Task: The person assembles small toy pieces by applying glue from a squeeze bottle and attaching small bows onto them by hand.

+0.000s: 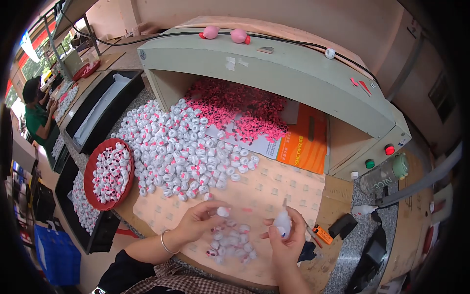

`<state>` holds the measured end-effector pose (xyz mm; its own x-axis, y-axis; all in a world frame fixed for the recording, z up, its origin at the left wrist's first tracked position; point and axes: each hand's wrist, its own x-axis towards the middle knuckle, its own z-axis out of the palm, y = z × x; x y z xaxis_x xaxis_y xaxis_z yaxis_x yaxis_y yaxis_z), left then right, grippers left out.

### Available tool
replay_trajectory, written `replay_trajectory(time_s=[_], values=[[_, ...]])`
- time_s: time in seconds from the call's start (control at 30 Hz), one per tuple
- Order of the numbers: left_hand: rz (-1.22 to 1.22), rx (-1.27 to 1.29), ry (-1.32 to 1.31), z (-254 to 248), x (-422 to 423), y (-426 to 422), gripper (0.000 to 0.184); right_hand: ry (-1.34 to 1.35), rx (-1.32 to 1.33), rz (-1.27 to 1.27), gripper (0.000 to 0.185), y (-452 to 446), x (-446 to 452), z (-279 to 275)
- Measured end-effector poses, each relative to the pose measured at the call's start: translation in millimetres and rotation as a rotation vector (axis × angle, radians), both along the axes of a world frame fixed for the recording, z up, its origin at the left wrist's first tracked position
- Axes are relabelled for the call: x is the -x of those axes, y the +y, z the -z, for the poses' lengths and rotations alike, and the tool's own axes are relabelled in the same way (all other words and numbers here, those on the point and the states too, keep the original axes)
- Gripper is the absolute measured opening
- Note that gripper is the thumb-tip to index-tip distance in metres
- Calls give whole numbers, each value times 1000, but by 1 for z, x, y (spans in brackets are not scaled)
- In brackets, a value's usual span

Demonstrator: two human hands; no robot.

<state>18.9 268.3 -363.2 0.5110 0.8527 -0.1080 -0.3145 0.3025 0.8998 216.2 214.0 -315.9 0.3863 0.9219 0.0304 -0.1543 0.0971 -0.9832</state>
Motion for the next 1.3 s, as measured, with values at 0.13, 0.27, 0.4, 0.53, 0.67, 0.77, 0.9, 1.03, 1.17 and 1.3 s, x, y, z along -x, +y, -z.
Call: replay_trajectory(time_s=[0.13, 0.27, 0.4, 0.53, 0.67, 0.77, 0.9, 1.03, 1.17, 1.3], values=[[-83, -57, 40, -5, 4, 1, 37, 23, 71, -164, 22, 9, -18, 8], [-211, -64, -63, -5, 6, 5, 37, -581, 248, -396, 15, 33, -14, 17], [-310, -77, -95, -7, 12, 10, 37, -1179, 144, -403, 19, 55, 12, 37], [-331, -44, -103, -9, 14, 10, 37, -1294, 51, -440, 18, 60, 4, 40], [-117, -86, -93, -10, 14, 7, 38, -386, 285, -399, 12, 42, -8, 15], [69, -39, -118, -9, 5, 0, 38, 7, 278, -323, 10, 19, -2, 2], [183, -84, -157, -8, -10, -10, 36, 94, 257, -283, 10, 4, 10, 20], [227, -50, -140, -15, -9, -11, 35, 146, 271, -265, 10, 3, 13, 25], [219, -63, -102, -11, -10, -11, 35, 182, 374, -304, 10, 6, 8, 27], [210, -35, -43, -9, -8, -11, 34, 70, 366, -404, 9, 6, 0, 24]])
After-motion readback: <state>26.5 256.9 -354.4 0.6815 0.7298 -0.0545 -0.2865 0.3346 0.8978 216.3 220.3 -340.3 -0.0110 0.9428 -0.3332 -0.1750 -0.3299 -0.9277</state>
